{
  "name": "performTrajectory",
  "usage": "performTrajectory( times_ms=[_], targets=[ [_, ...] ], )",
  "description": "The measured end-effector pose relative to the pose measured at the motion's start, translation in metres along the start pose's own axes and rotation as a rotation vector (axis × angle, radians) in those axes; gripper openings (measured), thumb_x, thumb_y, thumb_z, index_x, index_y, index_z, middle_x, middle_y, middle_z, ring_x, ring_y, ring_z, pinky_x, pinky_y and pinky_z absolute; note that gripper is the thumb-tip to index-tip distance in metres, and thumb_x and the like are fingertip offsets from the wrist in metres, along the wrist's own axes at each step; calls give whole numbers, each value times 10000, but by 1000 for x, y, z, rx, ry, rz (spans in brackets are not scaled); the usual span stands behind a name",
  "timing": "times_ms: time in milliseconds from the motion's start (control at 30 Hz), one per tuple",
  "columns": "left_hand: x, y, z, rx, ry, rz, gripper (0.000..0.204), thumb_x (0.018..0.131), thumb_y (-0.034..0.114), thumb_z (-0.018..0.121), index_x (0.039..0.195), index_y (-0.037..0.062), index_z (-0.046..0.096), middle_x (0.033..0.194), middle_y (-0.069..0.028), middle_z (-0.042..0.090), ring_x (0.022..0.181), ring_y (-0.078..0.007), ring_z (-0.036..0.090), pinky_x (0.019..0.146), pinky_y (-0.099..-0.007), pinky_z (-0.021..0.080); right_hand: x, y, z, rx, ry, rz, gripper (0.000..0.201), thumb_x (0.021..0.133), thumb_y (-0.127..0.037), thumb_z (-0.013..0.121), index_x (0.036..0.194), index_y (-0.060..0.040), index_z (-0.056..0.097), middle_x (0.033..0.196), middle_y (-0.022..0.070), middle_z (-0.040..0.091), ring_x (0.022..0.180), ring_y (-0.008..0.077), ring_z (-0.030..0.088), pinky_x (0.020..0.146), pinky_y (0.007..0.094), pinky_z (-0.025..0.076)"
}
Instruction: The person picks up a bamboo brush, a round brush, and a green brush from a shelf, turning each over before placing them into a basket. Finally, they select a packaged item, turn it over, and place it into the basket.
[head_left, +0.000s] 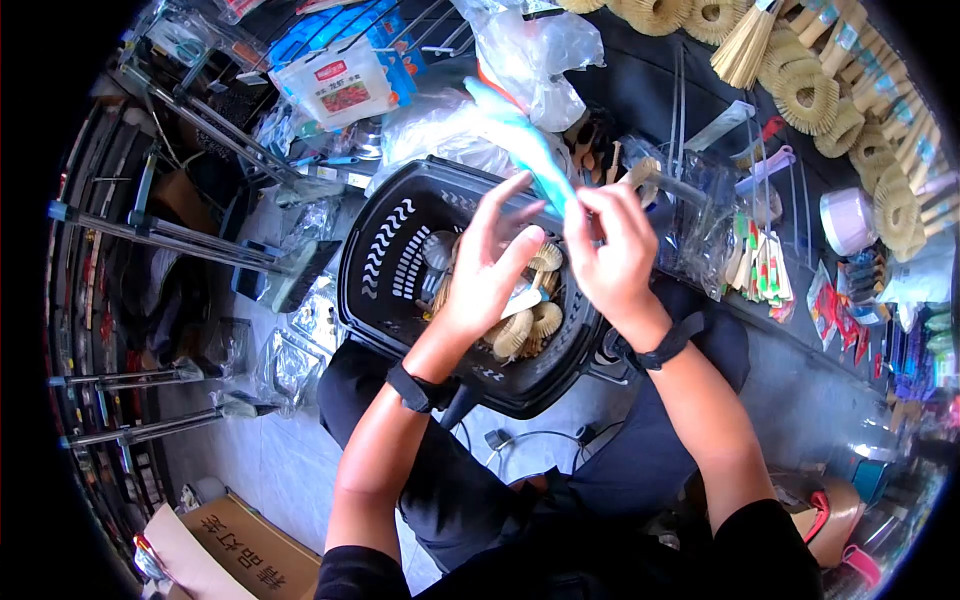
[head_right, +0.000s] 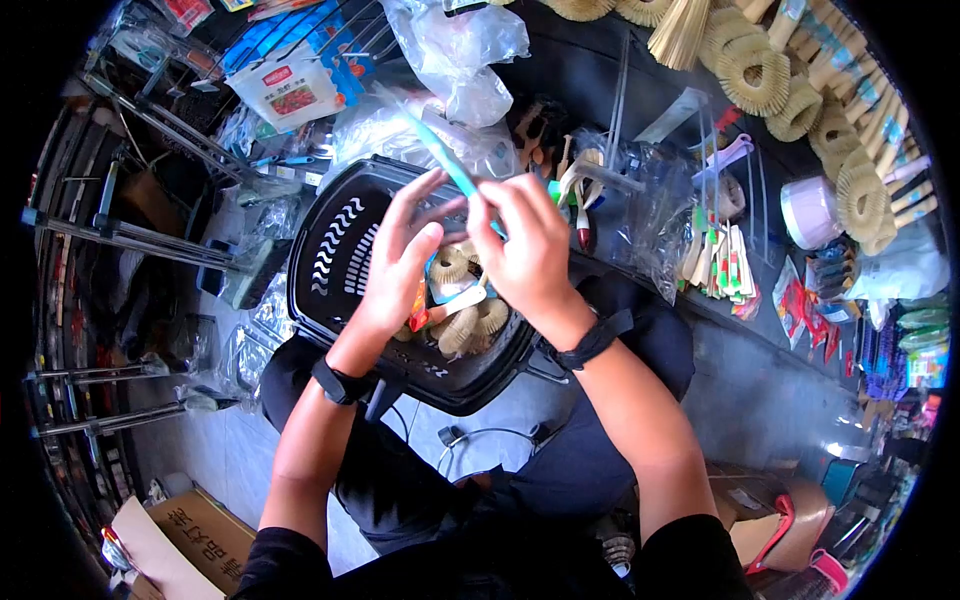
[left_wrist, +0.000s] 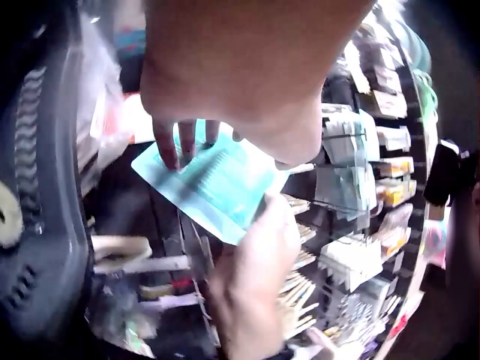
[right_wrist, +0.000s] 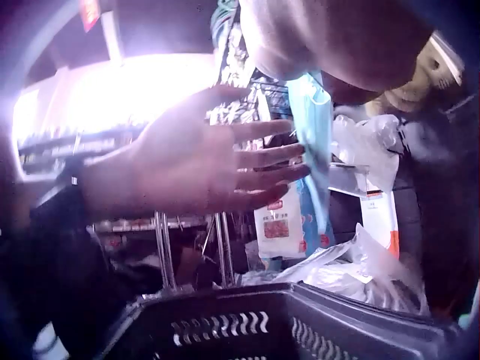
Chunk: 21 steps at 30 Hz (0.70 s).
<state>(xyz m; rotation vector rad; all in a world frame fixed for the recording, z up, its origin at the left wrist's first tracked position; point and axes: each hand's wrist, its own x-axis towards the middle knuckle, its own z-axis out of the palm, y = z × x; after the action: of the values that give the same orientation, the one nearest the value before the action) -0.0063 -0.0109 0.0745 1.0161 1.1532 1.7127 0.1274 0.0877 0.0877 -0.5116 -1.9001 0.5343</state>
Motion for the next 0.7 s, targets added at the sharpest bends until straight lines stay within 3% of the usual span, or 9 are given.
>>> performTrajectory(
  times_ms=[67,100,200,233,400,433,600,633,700],
  targets=[
    [-7,2,8,-231,64,-100,591,994,154,632,1510,26,373,1450,-152,462,1310,-232,518,1026,-388,500,-2,2,6,-110,-54,-250,199,841,-18,735,1035,-12,689,831,92,611,724,276,620,643,380,515],
    [-5,-2,13,-247,144,-60,452,1020,167,615,1425,13,488,1325,-125,572,1164,-172,608,952,-341,534,-4,1,8,-144,-96,-294,238,817,-33,743,1051,-24,698,839,86,615,722,281,614,655,387,520],
    [-1,-11,-2,-113,151,-135,268,1044,162,592,1258,4,623,1106,-62,674,964,-105,661,830,-276,562,-7,-1,12,-130,-200,-258,248,823,-53,735,1064,-21,690,883,95,621,785,276,624,691,388,522],
    [1,-7,3,-245,224,-154,197,1061,162,574,1102,8,690,927,2,690,835,-58,652,725,-227,553,-8,-2,13,-74,-209,-235,243,824,-53,729,1060,-15,683,888,103,617,794,287,622,700,394,522],
    [3,-7,-12,-140,267,-113,210,1062,191,579,1080,25,706,930,32,689,779,-30,613,667,-212,530,0,0,8,137,-178,-194,152,857,-39,667,996,9,630,886,145,592,809,342,606,726,423,510],
    [5,-4,-17,-116,317,-109,177,1053,185,589,1061,37,686,908,11,676,796,-68,644,714,-242,542,2,4,-1,117,-212,-151,64,894,-22,610,943,13,589,881,165,577,803,356,591,720,432,496],
    [6,9,-37,17,364,-62,179,1010,192,580,1008,51,689,818,66,626,665,-6,537,594,-186,423,8,25,-18,160,-19,126,166,1009,-39,474,850,5,488,765,123,515,632,247,517,617,338,429],
    [8,7,-36,-8,369,-11,174,1007,190,580,992,54,687,815,66,618,680,-10,540,610,-186,427,6,36,-17,246,3,179,182,1014,-49,473,839,-4,481,754,105,514,655,205,512,628,321,420],
    [9,4,-36,-66,356,8,172,1006,163,566,983,44,687,824,58,618,705,-15,536,640,-191,428,6,32,-16,347,-18,328,89,1037,-76,490,987,-13,530,856,57,560,759,127,526,699,284,434]
  ],
)
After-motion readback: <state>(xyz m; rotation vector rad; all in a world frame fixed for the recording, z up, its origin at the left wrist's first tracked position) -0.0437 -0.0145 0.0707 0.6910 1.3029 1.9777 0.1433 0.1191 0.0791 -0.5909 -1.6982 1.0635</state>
